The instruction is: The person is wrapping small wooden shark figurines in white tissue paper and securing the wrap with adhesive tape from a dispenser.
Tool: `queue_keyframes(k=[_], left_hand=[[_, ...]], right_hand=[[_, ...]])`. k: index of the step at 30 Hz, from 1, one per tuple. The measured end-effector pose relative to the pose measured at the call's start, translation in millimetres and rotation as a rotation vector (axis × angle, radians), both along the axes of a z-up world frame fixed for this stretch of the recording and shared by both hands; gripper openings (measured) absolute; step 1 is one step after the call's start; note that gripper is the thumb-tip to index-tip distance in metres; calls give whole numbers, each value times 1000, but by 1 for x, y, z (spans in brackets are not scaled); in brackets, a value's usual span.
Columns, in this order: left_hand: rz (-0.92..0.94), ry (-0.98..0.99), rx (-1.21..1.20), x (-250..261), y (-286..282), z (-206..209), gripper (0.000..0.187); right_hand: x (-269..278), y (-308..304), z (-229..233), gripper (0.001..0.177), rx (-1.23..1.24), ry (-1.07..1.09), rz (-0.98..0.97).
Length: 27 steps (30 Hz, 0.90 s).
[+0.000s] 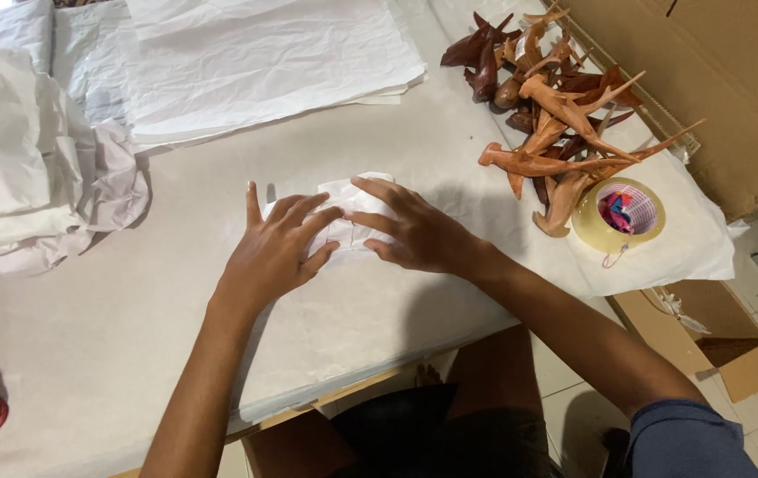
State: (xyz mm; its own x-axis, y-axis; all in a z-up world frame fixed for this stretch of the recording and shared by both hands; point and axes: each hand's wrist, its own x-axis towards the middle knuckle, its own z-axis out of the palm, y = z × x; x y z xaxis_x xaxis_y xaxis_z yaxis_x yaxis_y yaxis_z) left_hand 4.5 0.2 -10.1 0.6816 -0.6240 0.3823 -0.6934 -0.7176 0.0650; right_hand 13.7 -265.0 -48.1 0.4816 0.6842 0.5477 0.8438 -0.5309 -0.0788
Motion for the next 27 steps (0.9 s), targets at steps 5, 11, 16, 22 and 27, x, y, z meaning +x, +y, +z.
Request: queue_keyframes(k=[5,11,16,22,27], left_hand=[[6,-5,1,0,0,-1,45],[18,2,-10,-3,0,-4,50],[15,52,-71,-11,-3,9,57],[23,92,-111,-10,0,3,54],[7,76,-91,-3,-4,-4,47]], right_hand=[[3,-7,1,31,48,-2,10],[9,-12,-14,30,99,1,-20],[-1,-10,-3,38,172,135,-67],[-5,0,-8,50,111,65,-154],[-4,-3,-8,38,52,29,-178]])
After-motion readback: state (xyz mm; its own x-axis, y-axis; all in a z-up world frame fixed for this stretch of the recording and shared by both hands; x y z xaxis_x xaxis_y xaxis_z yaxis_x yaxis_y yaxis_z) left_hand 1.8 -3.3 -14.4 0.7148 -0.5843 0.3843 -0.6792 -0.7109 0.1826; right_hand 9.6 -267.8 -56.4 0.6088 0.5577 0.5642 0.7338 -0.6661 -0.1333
